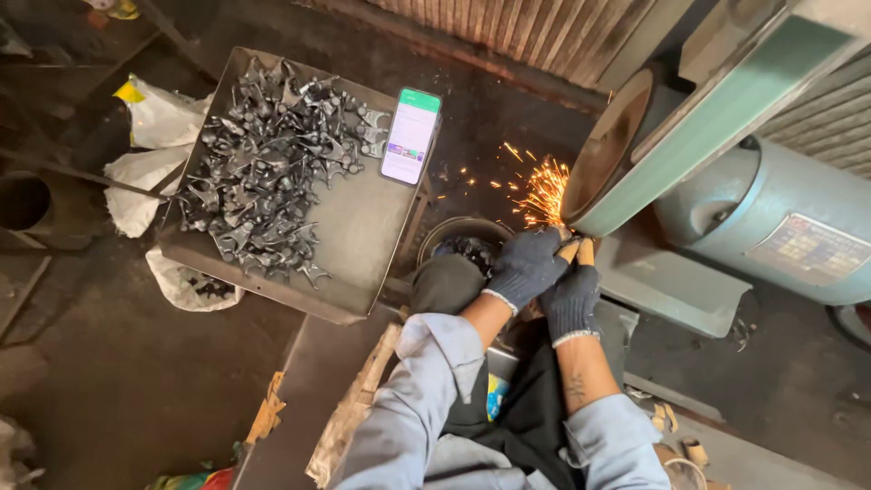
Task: The person sits on the floor at a belt grinder and grinds cast metal parts one at a time, holding each piece against the abrasive belt with both hands until sparks fly, then places the finished piece into a bucket and picks the next piece from a tray of parts.
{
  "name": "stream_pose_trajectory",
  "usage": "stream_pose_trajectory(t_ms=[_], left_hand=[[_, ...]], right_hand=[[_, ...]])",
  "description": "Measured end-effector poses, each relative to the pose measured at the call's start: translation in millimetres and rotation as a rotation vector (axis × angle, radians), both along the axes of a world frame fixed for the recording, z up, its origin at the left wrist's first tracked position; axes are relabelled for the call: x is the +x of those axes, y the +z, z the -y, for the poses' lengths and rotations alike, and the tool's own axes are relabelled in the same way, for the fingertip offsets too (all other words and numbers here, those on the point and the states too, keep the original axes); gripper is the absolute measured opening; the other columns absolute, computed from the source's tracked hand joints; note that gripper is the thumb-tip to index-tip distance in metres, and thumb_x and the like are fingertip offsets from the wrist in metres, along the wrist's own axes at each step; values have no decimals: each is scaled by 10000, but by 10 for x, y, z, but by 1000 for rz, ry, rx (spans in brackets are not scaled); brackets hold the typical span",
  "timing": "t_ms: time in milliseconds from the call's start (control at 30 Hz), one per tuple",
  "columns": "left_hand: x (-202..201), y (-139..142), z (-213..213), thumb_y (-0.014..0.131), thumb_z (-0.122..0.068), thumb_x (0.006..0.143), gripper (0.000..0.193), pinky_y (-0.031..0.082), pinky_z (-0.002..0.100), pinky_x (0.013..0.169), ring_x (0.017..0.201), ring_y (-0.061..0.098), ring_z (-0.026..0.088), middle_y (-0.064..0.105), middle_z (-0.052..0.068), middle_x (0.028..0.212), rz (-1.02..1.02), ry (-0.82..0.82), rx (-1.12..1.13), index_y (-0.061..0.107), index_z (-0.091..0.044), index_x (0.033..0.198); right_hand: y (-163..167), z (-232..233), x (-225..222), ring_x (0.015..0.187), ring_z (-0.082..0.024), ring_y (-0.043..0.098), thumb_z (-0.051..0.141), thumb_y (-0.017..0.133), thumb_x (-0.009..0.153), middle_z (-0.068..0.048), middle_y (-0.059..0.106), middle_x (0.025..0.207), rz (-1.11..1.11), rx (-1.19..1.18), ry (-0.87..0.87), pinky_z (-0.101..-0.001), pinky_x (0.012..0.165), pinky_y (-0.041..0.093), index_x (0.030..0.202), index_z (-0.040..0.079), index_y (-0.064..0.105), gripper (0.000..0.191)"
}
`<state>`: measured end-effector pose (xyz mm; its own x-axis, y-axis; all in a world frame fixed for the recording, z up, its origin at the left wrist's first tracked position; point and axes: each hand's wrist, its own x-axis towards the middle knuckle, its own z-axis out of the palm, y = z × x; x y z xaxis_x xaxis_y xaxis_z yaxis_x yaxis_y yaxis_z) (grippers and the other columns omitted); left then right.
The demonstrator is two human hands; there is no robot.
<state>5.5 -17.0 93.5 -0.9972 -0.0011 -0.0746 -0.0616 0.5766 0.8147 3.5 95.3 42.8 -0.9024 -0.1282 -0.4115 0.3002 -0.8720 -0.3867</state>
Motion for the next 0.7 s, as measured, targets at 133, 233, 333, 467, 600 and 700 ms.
stream_pose_trajectory(t_ms=[133, 233, 333, 467, 600, 700], left_hand=[[118, 29, 143, 656, -427, 874, 471, 572, 422, 860, 1021, 741, 337, 747, 185, 1088, -136, -145, 473, 703, -49, 1152], [204, -16, 450, 650, -439, 904, 486, 525, 435, 947, 1070, 696, 370, 736, 199, 1125, -78, -347, 160, 720, -30, 1156], [94, 19, 993, 654, -283, 847, 286, 524, 448, 961, 1073, 670, 416, 666, 246, 1115, -281, 43, -230, 675, -66, 1034], [-174, 33, 1892, 554, -205, 924, 387, 501, 465, 924, 1154, 591, 463, 496, 356, 1444, -407, 454, -597, 638, -162, 1299], [-350, -23, 2311, 522, -356, 1005, 615, 430, 515, 956, 1131, 550, 499, 495, 281, 1422, 84, 621, -37, 349, -69, 1521], [-210, 21, 2284, 588, -258, 870, 290, 476, 527, 1063, 1272, 599, 385, 584, 183, 1346, -77, 237, -1204, 699, -127, 1104]], right_hand=[[256, -250, 235, 996, -219, 682, 355, 567, 925, -70, 711, 1090, -43, 178, 227, -392, 917, 569, 1150, 78, 635, 364], [379, -388, 431, 1008, -146, 597, 193, 699, 1107, -47, 643, 1132, -209, 458, 206, -307, 889, 480, 1267, 25, 633, 242], [482, -446, 689, 937, -145, 625, 171, 709, 977, -75, 695, 1057, -164, 906, 305, -294, 834, 489, 1202, -8, 688, 289], [608, -294, 940, 945, -159, 681, 191, 741, 889, -83, 755, 1016, -238, 1085, 497, -301, 877, 531, 1147, -28, 728, 339], [720, -70, 962, 978, -131, 694, 247, 780, 827, -51, 783, 1060, -249, 1291, 729, -284, 893, 526, 1214, 14, 718, 456], [743, 15, 950, 1010, -118, 664, 295, 822, 816, -54, 759, 1112, -273, 1610, 885, -282, 904, 502, 1241, 64, 728, 494]])
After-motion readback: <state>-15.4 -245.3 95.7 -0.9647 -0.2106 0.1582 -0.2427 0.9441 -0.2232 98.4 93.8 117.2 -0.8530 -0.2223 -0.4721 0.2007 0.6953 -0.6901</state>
